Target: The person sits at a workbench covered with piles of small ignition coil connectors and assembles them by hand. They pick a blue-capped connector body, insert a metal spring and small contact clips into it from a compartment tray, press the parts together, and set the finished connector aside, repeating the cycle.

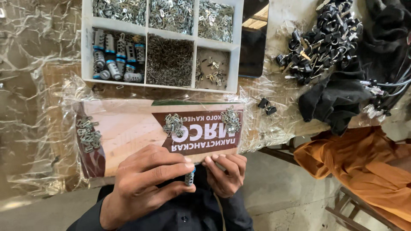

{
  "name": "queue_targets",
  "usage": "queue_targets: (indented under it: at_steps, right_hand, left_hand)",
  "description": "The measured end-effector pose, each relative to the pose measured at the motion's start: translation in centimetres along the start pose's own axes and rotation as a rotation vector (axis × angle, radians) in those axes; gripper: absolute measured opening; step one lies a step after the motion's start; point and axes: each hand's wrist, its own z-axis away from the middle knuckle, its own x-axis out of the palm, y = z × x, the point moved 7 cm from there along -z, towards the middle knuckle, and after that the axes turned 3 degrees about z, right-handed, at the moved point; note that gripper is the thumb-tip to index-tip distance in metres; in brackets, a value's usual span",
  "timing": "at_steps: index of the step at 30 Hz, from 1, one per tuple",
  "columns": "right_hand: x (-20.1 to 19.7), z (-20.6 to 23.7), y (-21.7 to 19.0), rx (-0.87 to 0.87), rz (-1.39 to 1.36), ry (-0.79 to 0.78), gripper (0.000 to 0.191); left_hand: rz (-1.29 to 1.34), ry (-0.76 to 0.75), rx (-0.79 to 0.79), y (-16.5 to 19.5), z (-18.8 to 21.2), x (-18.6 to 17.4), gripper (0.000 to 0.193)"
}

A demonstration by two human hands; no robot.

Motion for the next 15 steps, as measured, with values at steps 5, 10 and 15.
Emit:
queue_targets:
  at_steps: [5, 10, 15]
  right_hand:
    - [-0.7, 0.4, 0.7, 0.485, -0.550, 0.177, 0.019]
    - [-1.7, -1.7, -0.5, 0.617, -0.706, 0.153, 0.018]
    - [-2.4, -5.1, -3.7, 0.281, -0.634, 0.215, 0.024]
  left_hand:
    - [-0.020, -0.006, 0.029, 0.1, 0.0, -0.5, 0.045]
    - [0.002, -0.018, 0.021, -0.1, 0.2, -0.3, 0.045]
    - [-0.017, 0.001, 0.015, -0.1, 0.7, -0.6, 0.045]
